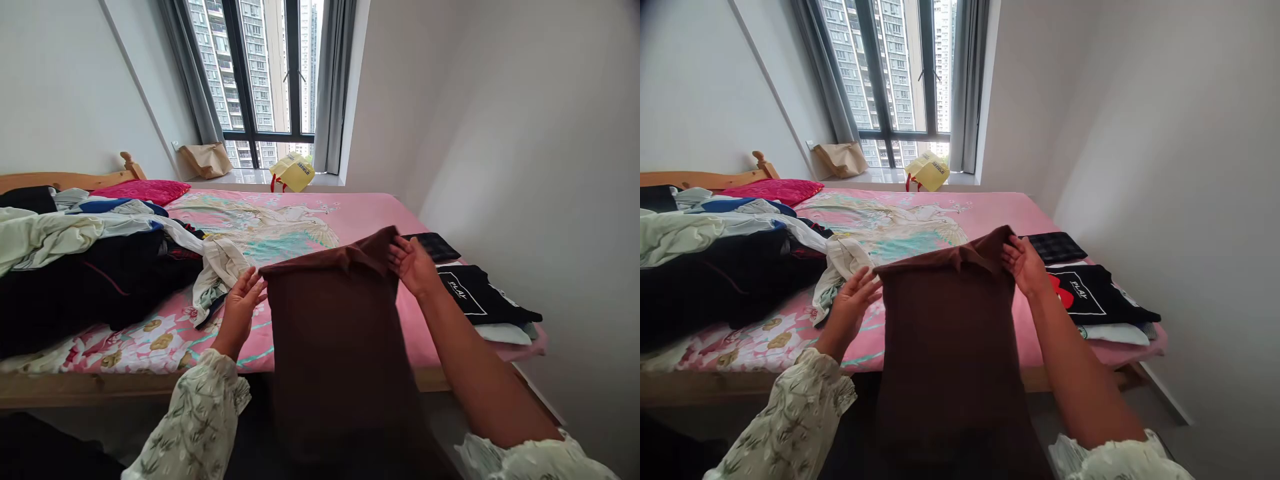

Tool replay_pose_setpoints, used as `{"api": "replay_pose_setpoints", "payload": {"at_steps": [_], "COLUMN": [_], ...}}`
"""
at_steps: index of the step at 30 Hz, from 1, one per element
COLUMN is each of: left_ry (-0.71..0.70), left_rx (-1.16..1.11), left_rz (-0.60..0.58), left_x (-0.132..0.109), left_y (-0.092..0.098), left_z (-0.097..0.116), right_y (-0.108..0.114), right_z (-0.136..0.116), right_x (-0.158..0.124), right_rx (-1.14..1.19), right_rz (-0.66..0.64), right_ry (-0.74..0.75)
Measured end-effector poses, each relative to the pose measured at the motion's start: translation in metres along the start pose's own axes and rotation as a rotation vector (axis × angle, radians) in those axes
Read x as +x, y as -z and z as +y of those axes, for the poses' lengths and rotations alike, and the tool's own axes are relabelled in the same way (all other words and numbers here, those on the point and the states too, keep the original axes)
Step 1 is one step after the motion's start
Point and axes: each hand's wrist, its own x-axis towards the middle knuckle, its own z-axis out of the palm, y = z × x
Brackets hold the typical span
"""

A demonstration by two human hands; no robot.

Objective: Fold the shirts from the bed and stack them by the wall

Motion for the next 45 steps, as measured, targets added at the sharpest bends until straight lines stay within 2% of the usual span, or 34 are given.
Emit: {"api": "replay_pose_setpoints", "payload": {"at_steps": [2, 4, 7, 9, 11, 14, 18, 21, 23, 27, 31, 34, 35, 37, 39, 40, 41, 45], "left_ry": [0.047, 0.149, 0.4, 0.579, 0.683, 0.763, 0.854, 0.84, 0.766, 0.655, 0.647, 0.564, 0.519, 0.453, 0.442, 0.45, 0.455, 0.411], "left_rx": [0.085, 0.145, 0.211, 0.271, 0.311, 0.308, 0.218, 0.113, 0.027, -0.101, -0.016, 0.059, 0.064, 0.061, 0.068, 0.076, 0.084, 0.099], "left_rz": [0.04, 0.051, 0.07, 0.059, 0.09, 0.097, -0.004, 0.016, 0.081, 0.164, 0.151, 0.196, 0.21, 0.219, 0.198, 0.182, 0.166, 0.128], "left_x": [0.005, -0.01, -0.057, -0.09, -0.114, -0.121, -0.101, -0.098, -0.103, -0.114, -0.11, -0.107, -0.107, -0.109, -0.112, -0.114, -0.115, -0.119], "left_y": [0.009, 0.031, 0.071, 0.092, 0.101, 0.094, 0.068, 0.059, 0.062, 0.07, 0.063, 0.056, 0.055, 0.057, 0.06, 0.062, 0.062, 0.062], "left_z": [-0.028, -0.06, -0.109, -0.138, -0.157, -0.164, -0.149, -0.144, -0.146, -0.149, -0.146, -0.147, -0.148, -0.152, -0.155, -0.156, -0.157, -0.157], "right_y": [0.009, 0.03, 0.073, 0.1, 0.116, 0.117, 0.099, 0.096, 0.102, 0.116, 0.112, 0.105, 0.104, 0.105, 0.105, 0.104, 0.103, 0.093], "right_z": [0.013, 0.044, 0.109, 0.149, 0.18, 0.202, 0.199, 0.189, 0.186, 0.185, 0.186, 0.189, 0.19, 0.191, 0.19, 0.188, 0.186, 0.176], "right_x": [0.004, -0.01, -0.058, -0.1, -0.139, -0.176, -0.181, -0.175, -0.174, -0.181, -0.187, -0.188, -0.187, -0.186, -0.187, -0.189, -0.191, -0.201], "right_rx": [0.033, 0.041, -0.011, -0.043, -0.029, -0.006, -0.115, -0.162, -0.11, -0.006, -0.013, -0.075, -0.079, -0.062, -0.008, 0.035, 0.087, 0.218], "right_rz": [-0.01, 0.037, 0.13, 0.258, 0.29, 0.203, -0.012, -0.09, -0.088, 0.012, -0.071, -0.106, -0.085, 0.046, 0.183, 0.205, 0.182, -0.046], "right_ry": [-0.052, -0.092, -0.169, -0.282, -0.372, -0.455, -0.476, -0.473, -0.46, -0.474, -0.568, -0.557, -0.539, -0.513, -0.508, -0.515, -0.529, -0.626]}}
